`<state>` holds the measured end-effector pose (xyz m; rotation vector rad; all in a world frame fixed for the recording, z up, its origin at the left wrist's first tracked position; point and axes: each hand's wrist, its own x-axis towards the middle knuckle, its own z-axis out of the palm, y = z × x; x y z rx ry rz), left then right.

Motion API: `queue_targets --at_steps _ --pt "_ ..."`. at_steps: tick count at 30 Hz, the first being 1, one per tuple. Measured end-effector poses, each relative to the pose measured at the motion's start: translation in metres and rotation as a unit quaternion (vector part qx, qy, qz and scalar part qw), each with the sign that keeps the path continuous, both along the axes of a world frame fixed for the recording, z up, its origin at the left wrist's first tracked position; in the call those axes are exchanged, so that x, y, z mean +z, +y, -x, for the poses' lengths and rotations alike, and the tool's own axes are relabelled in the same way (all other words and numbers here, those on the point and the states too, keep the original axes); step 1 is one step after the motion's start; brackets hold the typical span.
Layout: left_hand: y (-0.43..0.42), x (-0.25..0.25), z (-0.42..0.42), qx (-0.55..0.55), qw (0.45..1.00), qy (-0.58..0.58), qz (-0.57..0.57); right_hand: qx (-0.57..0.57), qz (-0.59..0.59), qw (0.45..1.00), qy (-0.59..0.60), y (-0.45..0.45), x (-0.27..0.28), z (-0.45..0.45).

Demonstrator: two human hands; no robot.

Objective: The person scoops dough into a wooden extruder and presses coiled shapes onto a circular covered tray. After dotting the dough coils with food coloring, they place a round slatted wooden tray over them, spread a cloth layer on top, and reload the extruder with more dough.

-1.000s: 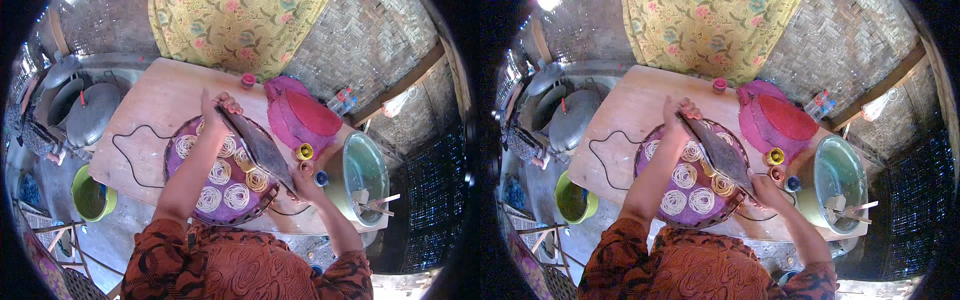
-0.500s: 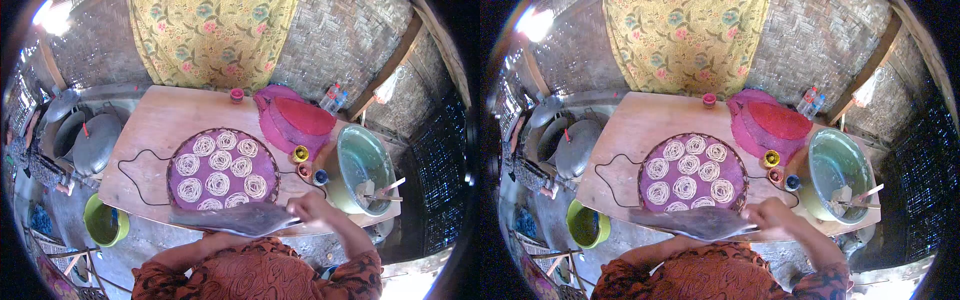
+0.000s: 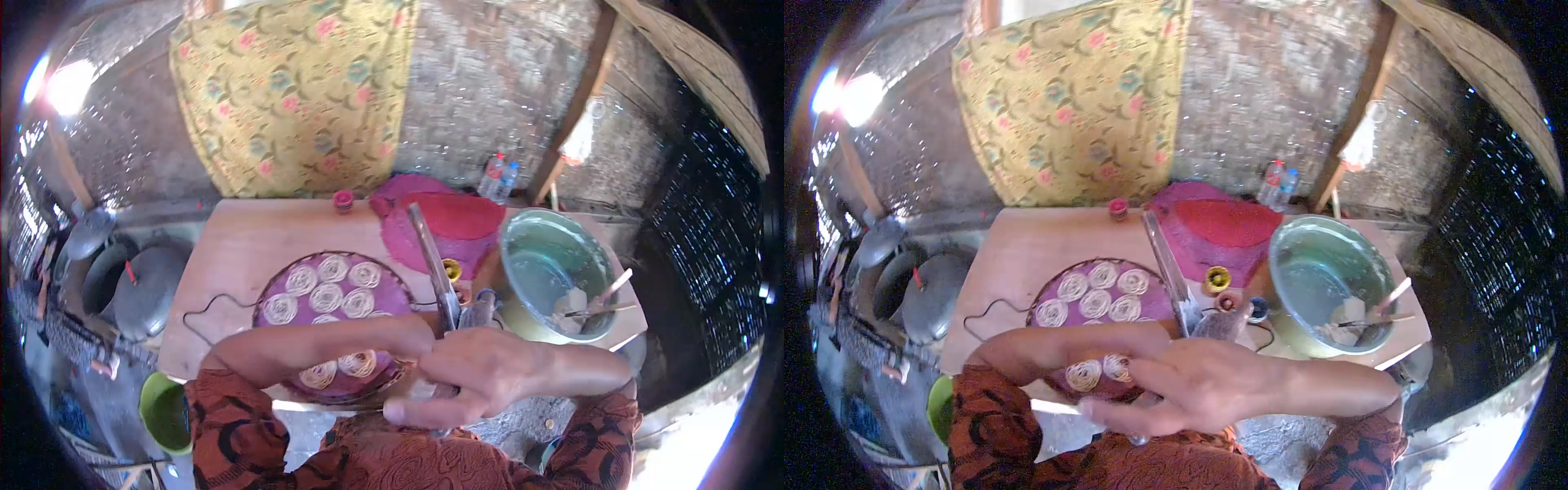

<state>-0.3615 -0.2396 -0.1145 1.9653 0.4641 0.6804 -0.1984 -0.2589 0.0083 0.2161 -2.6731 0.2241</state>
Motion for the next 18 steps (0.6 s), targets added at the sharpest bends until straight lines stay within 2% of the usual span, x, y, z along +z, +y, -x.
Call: queue_targets --at_steps 2,4,6,7,9,10,11,12,13,14,15,16,17,18 --pt "0.013 0.003 -0.006 -0.015 1.0 0.006 -0.002 -0.061 -0.042 0.997 0.029 0.002 0.0 -0.009" --pt "0.028 0.0 -0.007 -0.015 1.0 0.008 0.001 -0.125 0.059 0.948 0.286 0.029 -0.001 -0.022" --pt "0.044 -0.007 -0.003 0.003 0.999 -0.003 0.038 -0.268 0.231 0.896 0.269 0.034 0.015 -0.065" --pt "0.053 -0.01 -0.001 0.021 0.998 -0.012 0.062 -0.312 0.034 0.901 0.299 0.048 0.032 -0.094" --pt "0.07 -0.011 -0.009 0.065 0.995 -0.023 0.071 -0.399 0.056 0.823 0.4 0.051 0.057 -0.157" --pt "0.069 0.013 -0.021 0.177 0.972 0.087 -0.125 -0.427 0.273 0.726 0.464 0.043 0.064 -0.186" --pt "0.067 0.034 -0.035 0.278 0.889 0.19 -0.311 -0.379 0.24 0.704 0.551 0.053 0.069 -0.214" --pt "0.064 0.046 -0.053 0.333 0.875 0.197 -0.292 -0.332 0.206 0.672 0.629 0.064 0.072 -0.237" --pt "0.091 0.018 -0.068 0.324 0.936 0.029 -0.134 -0.285 0.209 0.624 0.697 0.076 0.071 -0.255" --pt "0.117 -0.011 -0.084 0.298 0.944 -0.138 0.035 -0.237 0.208 0.571 0.758 0.089 0.068 -0.274" --pt "0.11 0.023 -0.13 0.225 0.912 -0.311 0.142 -0.223 0.227 0.517 0.794 0.102 0.06 -0.287" --pt "0.112 0.041 -0.165 0.203 0.893 -0.388 0.103 -0.276 0.213 0.442 0.827 0.12 0.05 -0.289" --pt "0.114 0.06 -0.199 0.174 0.869 -0.459 0.062 -0.217 0.268 0.478 0.808 0.139 0.026 -0.294" --pt "0.12 0.069 -0.217 0.181 0.841 -0.509 0.027 -0.211 0.38 0.468 0.77 0.149 0.007 -0.29"
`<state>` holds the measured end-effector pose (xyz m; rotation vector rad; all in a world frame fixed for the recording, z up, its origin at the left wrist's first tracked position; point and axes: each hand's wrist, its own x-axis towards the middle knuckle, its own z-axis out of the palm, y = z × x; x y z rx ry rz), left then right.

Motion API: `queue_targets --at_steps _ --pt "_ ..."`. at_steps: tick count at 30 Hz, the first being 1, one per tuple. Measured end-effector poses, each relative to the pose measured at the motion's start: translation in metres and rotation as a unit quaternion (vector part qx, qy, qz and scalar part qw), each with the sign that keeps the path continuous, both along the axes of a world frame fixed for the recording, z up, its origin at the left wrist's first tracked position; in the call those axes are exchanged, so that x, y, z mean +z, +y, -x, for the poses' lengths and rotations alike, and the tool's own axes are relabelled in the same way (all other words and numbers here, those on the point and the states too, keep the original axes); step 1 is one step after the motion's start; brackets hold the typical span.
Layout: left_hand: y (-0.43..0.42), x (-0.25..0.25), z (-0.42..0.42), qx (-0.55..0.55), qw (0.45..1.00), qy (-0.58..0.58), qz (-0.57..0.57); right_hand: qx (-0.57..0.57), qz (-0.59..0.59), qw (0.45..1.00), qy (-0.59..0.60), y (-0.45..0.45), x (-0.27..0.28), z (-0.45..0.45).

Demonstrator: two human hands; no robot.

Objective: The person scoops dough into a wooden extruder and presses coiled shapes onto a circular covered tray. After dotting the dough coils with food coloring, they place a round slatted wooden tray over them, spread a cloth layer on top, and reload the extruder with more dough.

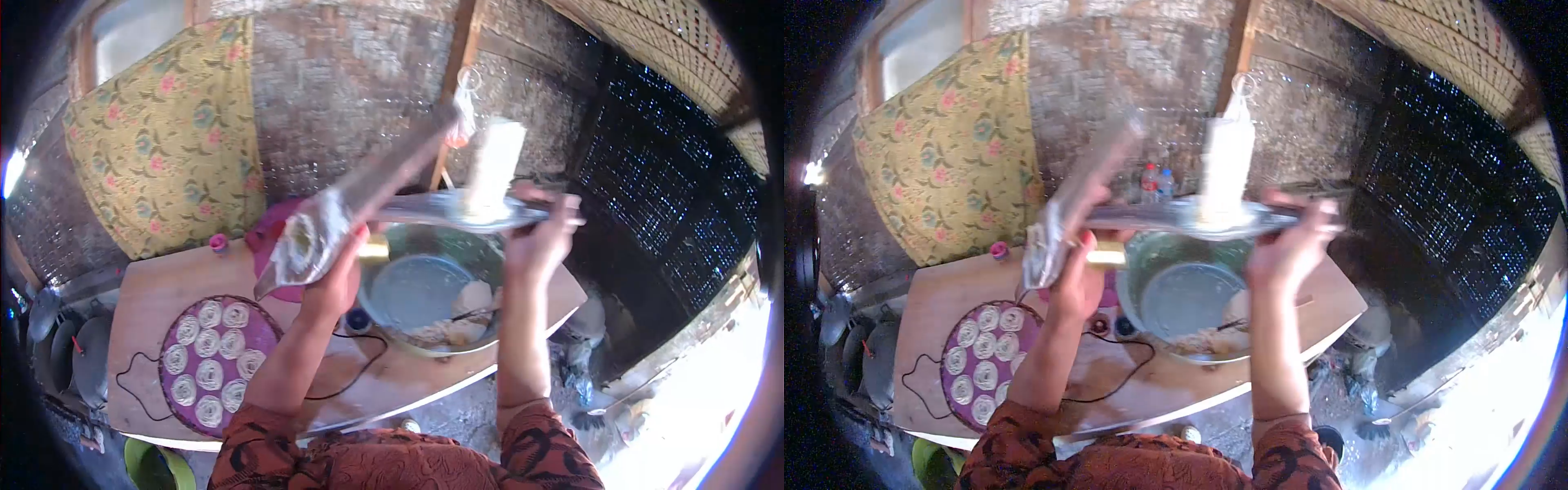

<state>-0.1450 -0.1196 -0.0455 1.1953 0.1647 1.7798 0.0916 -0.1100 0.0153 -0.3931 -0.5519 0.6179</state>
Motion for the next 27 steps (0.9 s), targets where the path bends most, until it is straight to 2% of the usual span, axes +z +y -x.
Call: queue_targets --at_steps 1,2,3,4,5,6,7,8,9,10,11,12,14,16,17,19,20,21,23,24,26,27 --pt "0.005 0.01 -0.018 0.031 0.998 -0.047 -0.036 0.103 0.017 0.994 -0.027 0.01 -0.024 -0.001" --pt "0.011 0.017 -0.023 0.043 0.994 -0.077 -0.069 0.187 0.09 0.977 0.046 0.028 -0.05 -0.016" --pt "0.009 0.031 -0.025 0.048 0.993 -0.069 -0.084 0.212 0.215 0.953 0.037 0.014 -0.046 -0.002" --pt "0.019 0.031 -0.025 0.113 0.987 -0.072 -0.092 0.252 0.243 0.91 -0.222 0.028 -0.077 -0.032" --pt "0.024 0.033 -0.025 0.182 0.977 -0.013 -0.109 0.277 0.253 0.802 -0.465 0.04 -0.11 -0.067" --pt "0.026 0.033 -0.029 0.248 0.96 0.047 -0.122 0.16 0.26 0.612 -0.729 0.029 -0.118 -0.085" --pt "0.031 0.024 -0.035 0.283 0.944 0.135 -0.104 0.027 0.23 0.349 -0.908 0.02 -0.125 -0.099" --pt "0.036 0.012 -0.041 0.314 0.919 0.223 -0.083 0.038 0.23 0.346 -0.909 0.017 -0.139 -0.111" --pt "0.047 0.001 -0.046 0.51 0.71 0.434 -0.216 0.011 0.226 0.224 -0.948 0.015 -0.155 -0.121" --pt "0.05 -0.004 -0.068 0.394 0.827 0.376 -0.138 -0.02 0.214 0.099 -0.971 0.017 -0.168 -0.128" --pt "0.069 -0.022 -0.079 0.463 0.727 0.468 -0.197 0.007 0.184 0.099 -0.978 0.025 -0.176 -0.132" --pt "0.091 -0.043 -0.088 0.481 0.696 0.479 -0.234 0.009 0.18 0.097 -0.979 0.023 -0.167 -0.13" --pt "0.122 -0.072 -0.099 0.53 0.606 0.537 -0.253 0.017 0.142 0.036 -0.989 0.005 -0.123 -0.119" --pt "0.116 -0.069 -0.111 0.405 0.784 0.462 -0.09 0.07 0.182 0.075 -0.978 -0.012 -0.085 -0.118" --pt "0.116 -0.066 -0.113 0.354 0.817 0.455 -0.022 0.076 0.177 0.074 -0.979 -0.015 -0.074 -0.117" --pt "0.126 -0.073 -0.111 0.49 0.667 0.523 -0.207 0.129 0.201 0.135 -0.962 -0.018 -0.066 -0.116" --pt "0.13 -0.077 -0.108 0.558 0.521 0.577 -0.29 0.135 0.2 0.136 -0.961 -0.015 -0.081 -0.116" --pt "0.133 -0.081 -0.108 0.554 0.521 0.582 -0.288 0.162 0.202 0.144 -0.955 -0.011 -0.103 -0.115" --pt "0.136 -0.086 -0.108 0.582 0.461 0.595 -0.307 0.234 0.239 0.17 -0.927 -0.006 -0.117 -0.102" --pt "0.137 -0.087 -0.108 0.579 0.46 0.6 -0.304 0.241 0.238 0.17 -0.926 -0.002 -0.121 -0.094" --pt "0.131 -0.091 -0.111 0.492 0.622 0.586 -0.167 0.287 0.228 0.212 -0.906 0.003 -0.128 -0.079" --pt "0.128 -0.091 -0.11 0.41 0.696 0.583 -0.088 0.316 0.253 0.197 -0.893 0.007 -0.127 -0.066"
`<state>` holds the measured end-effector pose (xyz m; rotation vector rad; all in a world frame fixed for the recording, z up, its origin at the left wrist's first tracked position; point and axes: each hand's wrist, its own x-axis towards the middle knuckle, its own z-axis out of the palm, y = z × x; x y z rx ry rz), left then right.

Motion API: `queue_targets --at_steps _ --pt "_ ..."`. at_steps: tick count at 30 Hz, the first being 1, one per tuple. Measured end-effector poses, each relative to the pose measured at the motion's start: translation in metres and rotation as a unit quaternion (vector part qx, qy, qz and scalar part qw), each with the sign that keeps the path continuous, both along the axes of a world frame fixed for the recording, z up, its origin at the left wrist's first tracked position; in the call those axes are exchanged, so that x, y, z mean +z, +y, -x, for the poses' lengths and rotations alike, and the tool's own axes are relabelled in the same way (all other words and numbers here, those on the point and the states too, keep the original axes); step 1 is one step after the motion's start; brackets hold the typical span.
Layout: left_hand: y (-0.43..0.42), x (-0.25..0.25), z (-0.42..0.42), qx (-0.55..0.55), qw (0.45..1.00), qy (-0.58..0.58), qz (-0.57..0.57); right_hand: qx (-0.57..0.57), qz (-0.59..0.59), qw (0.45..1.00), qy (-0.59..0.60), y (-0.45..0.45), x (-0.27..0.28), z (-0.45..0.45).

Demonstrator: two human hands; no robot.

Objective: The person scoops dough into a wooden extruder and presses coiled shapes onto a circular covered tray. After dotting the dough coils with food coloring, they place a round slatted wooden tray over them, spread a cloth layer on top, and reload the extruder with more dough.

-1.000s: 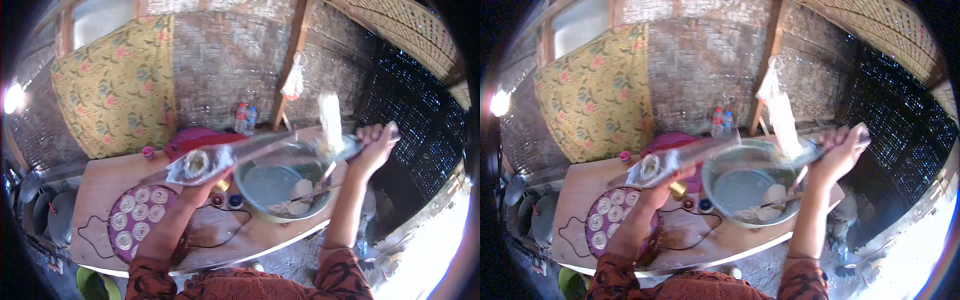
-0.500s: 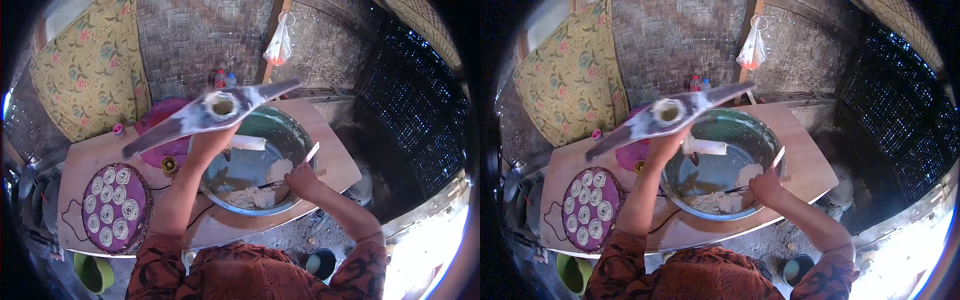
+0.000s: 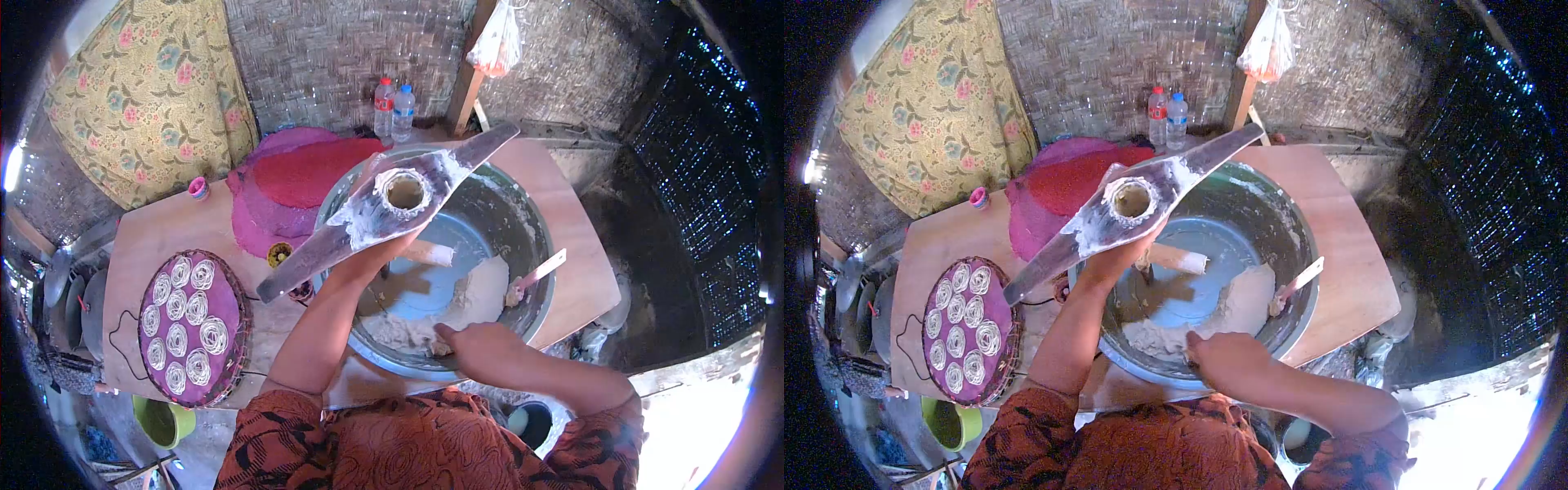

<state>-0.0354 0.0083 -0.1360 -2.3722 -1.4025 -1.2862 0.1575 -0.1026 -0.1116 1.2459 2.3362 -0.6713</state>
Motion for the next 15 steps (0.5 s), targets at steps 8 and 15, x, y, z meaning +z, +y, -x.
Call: queue_targets --at_steps 8,15 --pt "0.002 -0.015 0.001 0.023 0.995 0.051 -0.086 0.097 -0.049 0.99 0.092 0.013 -0.036 0.021" --pt "-0.001 -0.005 0.0 -0.066 0.998 -0.016 0.009 0.102 -0.027 0.994 -0.021 -0.011 0.041 -0.04"
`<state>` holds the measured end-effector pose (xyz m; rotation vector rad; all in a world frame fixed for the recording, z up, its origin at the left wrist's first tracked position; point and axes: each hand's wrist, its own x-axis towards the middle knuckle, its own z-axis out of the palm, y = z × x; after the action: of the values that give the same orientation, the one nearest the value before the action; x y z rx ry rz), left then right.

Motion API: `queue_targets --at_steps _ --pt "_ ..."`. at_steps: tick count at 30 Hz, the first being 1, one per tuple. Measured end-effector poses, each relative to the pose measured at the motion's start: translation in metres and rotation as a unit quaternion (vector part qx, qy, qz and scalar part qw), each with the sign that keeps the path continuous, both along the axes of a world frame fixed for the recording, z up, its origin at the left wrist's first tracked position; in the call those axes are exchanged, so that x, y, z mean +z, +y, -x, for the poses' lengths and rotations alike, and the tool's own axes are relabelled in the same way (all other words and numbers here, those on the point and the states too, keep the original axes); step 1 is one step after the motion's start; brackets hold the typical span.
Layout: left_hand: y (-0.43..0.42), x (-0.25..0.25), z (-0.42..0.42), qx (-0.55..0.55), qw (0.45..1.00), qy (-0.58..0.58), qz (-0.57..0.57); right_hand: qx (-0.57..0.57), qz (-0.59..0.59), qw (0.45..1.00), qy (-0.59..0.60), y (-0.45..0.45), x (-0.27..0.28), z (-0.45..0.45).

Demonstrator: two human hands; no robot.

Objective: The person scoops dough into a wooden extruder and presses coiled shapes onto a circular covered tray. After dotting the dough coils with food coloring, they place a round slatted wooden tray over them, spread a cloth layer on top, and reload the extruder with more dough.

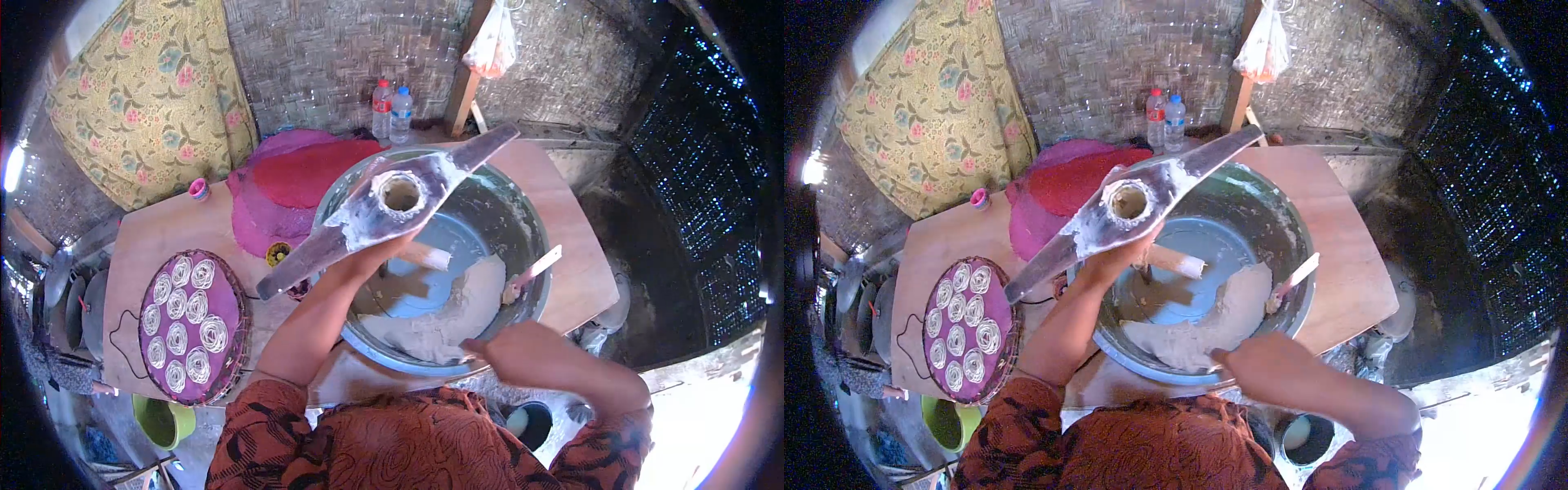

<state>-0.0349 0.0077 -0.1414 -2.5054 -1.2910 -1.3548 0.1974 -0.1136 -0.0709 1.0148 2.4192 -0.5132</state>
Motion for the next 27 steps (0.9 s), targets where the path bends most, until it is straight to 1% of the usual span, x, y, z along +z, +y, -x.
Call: queue_targets --at_steps 1,3,4,5,6,7,8,9,10,11,12,13,14,15,16,17,18,19,20,21,22,23,24,25,26,27 --pt "0.001 0.005 -0.001 0.027 0.997 0.05 -0.047 -0.004 -0.006 1.0 -0.002 -0.002 0.009 -0.014" --pt "0.0 0.031 -0.005 0.004 0.995 0.048 -0.093 -0.048 -0.03 0.997 0.051 -0.002 0.031 -0.043" --pt "-0.003 0.048 -0.008 -0.007 0.992 0.047 -0.115 -0.05 -0.043 0.997 0.049 -0.004 0.049 -0.056" --pt "-0.008 0.067 -0.012 -0.018 0.993 0.027 -0.113 -0.084 -0.004 0.991 0.1 -0.009 0.07 -0.066" --pt "-0.013 0.093 -0.014 -0.077 0.994 -0.036 -0.074 -0.117 0.033 0.981 0.152 -0.016 0.087 -0.077" --pt "-0.018 0.12 -0.016 -0.134 0.985 -0.101 -0.036 -0.117 0.017 0.981 0.154 -0.024 0.099 -0.089" --pt "-0.016 0.138 -0.024 -0.154 0.959 -0.107 -0.211 -0.133 0.019 0.964 0.227 -0.033 0.11 -0.101" --pt "0.002 0.146 -0.021 -0.16 0.941 -0.038 -0.297 -0.148 0.02 0.942 0.301 -0.041 0.117 -0.112" --pt "0.012 0.157 -0.018 -0.163 0.91 0.032 -0.38 -0.147 0.002 0.941 0.305 -0.048 0.119 -0.122" --pt "0.011 0.158 -0.018 -0.149 0.93 0.044 -0.334 -0.222 0.051 0.897 0.379 -0.054 0.118 -0.131" --pt "0.0 0.171 -0.02 -0.172 0.925 0.057 -0.334 -0.291 0.101 0.838 0.45 -0.061 0.118 -0.136" --pt "0.0 0.171 -0.021 -0.155 0.916 0.076 -0.362 -0.307 0.128 0.811 0.481 -0.064 0.126 -0.129" --pt "0.0 0.169 -0.025 -0.139 0.906 0.094 -0.388 -0.337 0.141 0.814 0.452 -0.062 0.133 -0.128" --pt "-0.011 0.168 -0.03 -0.128 0.919 0.104 -0.357 -0.33 0.094 0.836 0.429 -0.055 0.134 -0.125" --pt "-0.018 0.169 -0.04 -0.142 0.914 0.094 -0.368 -0.322 0.048 0.855 0.404 -0.047 0.131 -0.119" --pt "-0.03 0.171 -0.045 -0.123 0.935 0.14 -0.301 -0.323 0.044 0.852 0.409 -0.043 0.125 -0.112" --pt "-0.044 0.174 -0.05 -0.101 0.949 0.186 -0.232 -0.21 -0.245 0.878 0.354 -0.038 0.12 -0.103" --pt "-0.048 0.172 -0.055 -0.096 0.954 0.175 -0.225 -0.135 -0.377 0.861 0.312 -0.035 0.117 -0.089" --pt "-0.05 0.169 -0.057 -0.095 0.952 0.177 -0.23 -0.076 -0.515 0.813 0.261 -0.032 0.114 -0.076" --pt "-0.049 0.164 -0.059 -0.095 0.961 0.153 -0.208 -0.032 -0.59 0.789 0.169 -0.033 0.11 -0.057" --pt "-0.047 0.159 -0.06 -0.094 0.969 0.129 -0.186 0.011 -0.654 0.753 0.074 -0.036 0.104 -0.043" --pt "-0.04 0.153 -0.055 -0.093 0.97 0.128 -0.184 0.011 -0.658 0.749 0.076 -0.039 0.096 -0.034" --pt "-0.036 0.147 -0.05 -0.091 0.969 0.13 -0.189 0.014 -0.673 0.738 0.05 -0.043 0.086 -0.027" --pt "-0.033 0.141 -0.045 -0.081 0.97 0.143 -0.178 0.017 -0.688 0.725 0.024 -0.046 0.08 -0.023" --pt "-0.027 0.134 -0.039 -0.07 0.971 0.156 -0.164 0.018 -0.692 0.721 0.026 -0.05 0.077 -0.024" --pt "-0.018 0.126 -0.03 -0.052 0.974 0.173 -0.138 0.01 -0.677 0.735 0.04 -0.054 0.075 -0.027"
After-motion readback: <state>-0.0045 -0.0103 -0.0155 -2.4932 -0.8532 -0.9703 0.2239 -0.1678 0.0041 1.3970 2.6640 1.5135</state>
